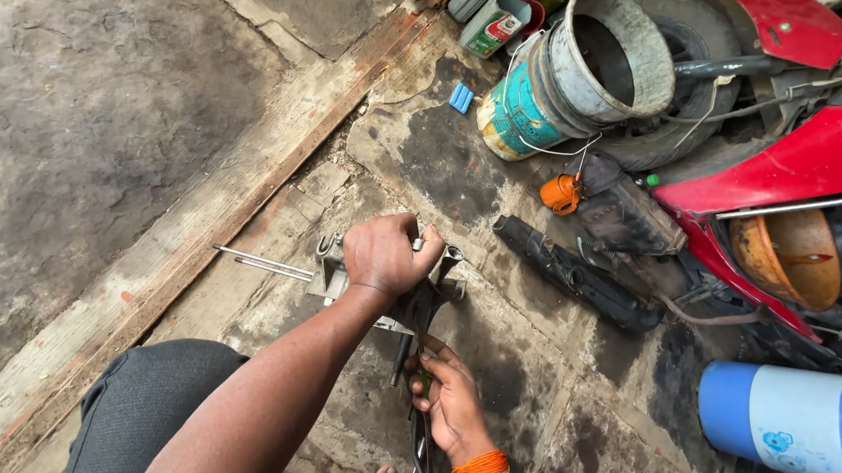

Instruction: The person sits on the workshop floor holding a metal motorcycle bracket clamped in a small vise and saws it with a hacksaw, repositioning the part between cuts. They steady the bracket with one hand while drawing the saw back and forth across the metal edge.

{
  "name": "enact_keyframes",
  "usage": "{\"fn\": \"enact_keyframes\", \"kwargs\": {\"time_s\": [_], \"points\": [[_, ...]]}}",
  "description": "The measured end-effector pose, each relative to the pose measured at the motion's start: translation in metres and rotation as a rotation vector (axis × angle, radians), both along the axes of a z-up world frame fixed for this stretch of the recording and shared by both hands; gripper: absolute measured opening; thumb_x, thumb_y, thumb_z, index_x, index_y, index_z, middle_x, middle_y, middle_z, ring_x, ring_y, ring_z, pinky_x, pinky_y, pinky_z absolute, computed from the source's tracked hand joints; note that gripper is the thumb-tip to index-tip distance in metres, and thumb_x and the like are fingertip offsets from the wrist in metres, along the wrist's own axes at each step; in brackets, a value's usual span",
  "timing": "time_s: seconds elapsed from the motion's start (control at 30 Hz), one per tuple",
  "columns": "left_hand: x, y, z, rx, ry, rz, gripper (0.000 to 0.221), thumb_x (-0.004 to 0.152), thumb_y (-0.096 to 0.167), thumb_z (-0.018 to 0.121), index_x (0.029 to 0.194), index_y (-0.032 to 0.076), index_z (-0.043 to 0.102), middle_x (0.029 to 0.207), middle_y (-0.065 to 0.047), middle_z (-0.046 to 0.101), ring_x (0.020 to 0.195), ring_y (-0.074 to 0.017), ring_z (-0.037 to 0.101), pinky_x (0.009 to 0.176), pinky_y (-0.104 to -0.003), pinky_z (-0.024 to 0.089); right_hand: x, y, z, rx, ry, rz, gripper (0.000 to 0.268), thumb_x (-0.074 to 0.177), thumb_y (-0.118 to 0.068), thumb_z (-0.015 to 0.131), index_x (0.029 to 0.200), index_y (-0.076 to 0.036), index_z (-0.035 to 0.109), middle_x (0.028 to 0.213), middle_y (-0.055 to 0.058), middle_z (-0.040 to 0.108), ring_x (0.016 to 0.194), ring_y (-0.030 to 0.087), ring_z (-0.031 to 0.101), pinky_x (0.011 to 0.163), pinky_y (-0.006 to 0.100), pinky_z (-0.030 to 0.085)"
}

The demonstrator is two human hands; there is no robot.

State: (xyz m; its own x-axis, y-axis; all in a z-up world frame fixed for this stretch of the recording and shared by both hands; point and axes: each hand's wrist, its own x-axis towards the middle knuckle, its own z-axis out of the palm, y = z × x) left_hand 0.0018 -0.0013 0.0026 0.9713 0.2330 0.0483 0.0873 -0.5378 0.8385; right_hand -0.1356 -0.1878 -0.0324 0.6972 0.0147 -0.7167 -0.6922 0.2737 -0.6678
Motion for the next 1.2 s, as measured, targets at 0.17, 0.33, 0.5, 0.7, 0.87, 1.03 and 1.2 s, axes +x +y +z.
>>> {"fn": "enact_keyframes", "kwargs": {"time_s": [0.17,0.33,0.5,0.7,0.87,1.03,1.2], "points": [[0.0,-0.001,-0.002,-0.003,-0.017,0.002,0.045,0.082,0.049,0.058,0.064,0.01,0.072,0.055,-0.014,0.064,0.052,-0.0336,0.064,0.055,-0.046,0.049,-0.002,0.001,0.003,-0.008,0.013,-0.006,0.039,0.096,-0.01,0.055,0.135,-0.004,0.057,0.086,0.007,0.068,0.061,0.011,0.055,0.045,0.023,0.036],[0.0,-0.001,-0.004,0.012,-0.021,0.01,0.045,0.082,0.05,0.058,0.065,0.01,0.073,0.055,-0.014,0.064,0.054,-0.0341,0.065,0.056,-0.047,0.049,-0.005,0.001,-0.002,-0.009,0.024,-0.004,0.039,0.096,-0.01,0.056,0.134,-0.004,0.058,0.087,0.006,0.069,0.061,0.011,0.055,0.045,0.023,0.037],[0.0,-0.001,-0.005,0.019,-0.041,0.018,0.046,0.082,0.051,0.058,0.067,0.011,0.074,0.057,-0.015,0.065,0.056,-0.0351,0.066,0.056,-0.047,0.051,-0.004,0.003,-0.002,-0.047,0.002,0.03,0.041,0.096,-0.011,0.056,0.137,-0.004,0.056,0.084,0.007,0.07,0.058,0.012,0.058,0.044,0.024,0.037],[0.0,-0.001,-0.004,0.029,-0.014,0.003,0.045,0.083,0.05,0.059,0.067,0.011,0.074,0.057,-0.015,0.065,0.057,-0.036,0.067,0.058,-0.048,0.051,-0.002,0.011,0.007,-0.135,-0.085,0.066,0.057,0.095,-0.01,0.057,0.151,-0.01,0.049,0.082,0.01,0.073,0.055,0.013,0.063,0.041,0.024,0.042],[0.0,-0.001,-0.003,0.016,-0.041,0.008,0.045,0.083,0.049,0.059,0.064,0.01,0.072,0.057,-0.015,0.064,0.058,-0.0364,0.066,0.059,-0.049,0.051,0.0,-0.004,-0.031,-0.362,-0.219,0.136,0.052,0.097,-0.008,0.056,0.148,-0.008,0.053,0.08,0.012,0.074,0.047,0.013,0.061,0.037,0.025,0.042],[0.005,0.003,0.002,0.019,0.095,-0.052,0.043,0.081,0.049,0.057,0.067,0.011,0.071,0.058,-0.013,0.066,0.053,-0.033,0.066,0.053,-0.051,0.049,-0.012,0.039,0.0,-0.855,-0.384,0.298,0.049,0.098,-0.009,0.052,0.147,-0.011,0.053,0.083,0.006,0.077,0.048,0.009,0.065,0.038,0.025,0.055],[-0.001,0.002,-0.003,0.011,-0.028,0.008,0.044,0.085,0.048,0.057,0.071,0.011,0.076,0.063,-0.015,0.068,0.059,-0.035,0.066,0.059,-0.048,0.049,-0.013,0.047,-0.002,-1.059,-0.38,0.368,0.045,0.098,-0.009,0.055,0.143,-0.007,0.058,0.066,0.005,0.074,0.048,0.013,0.067,0.043,0.029,0.053]]}}
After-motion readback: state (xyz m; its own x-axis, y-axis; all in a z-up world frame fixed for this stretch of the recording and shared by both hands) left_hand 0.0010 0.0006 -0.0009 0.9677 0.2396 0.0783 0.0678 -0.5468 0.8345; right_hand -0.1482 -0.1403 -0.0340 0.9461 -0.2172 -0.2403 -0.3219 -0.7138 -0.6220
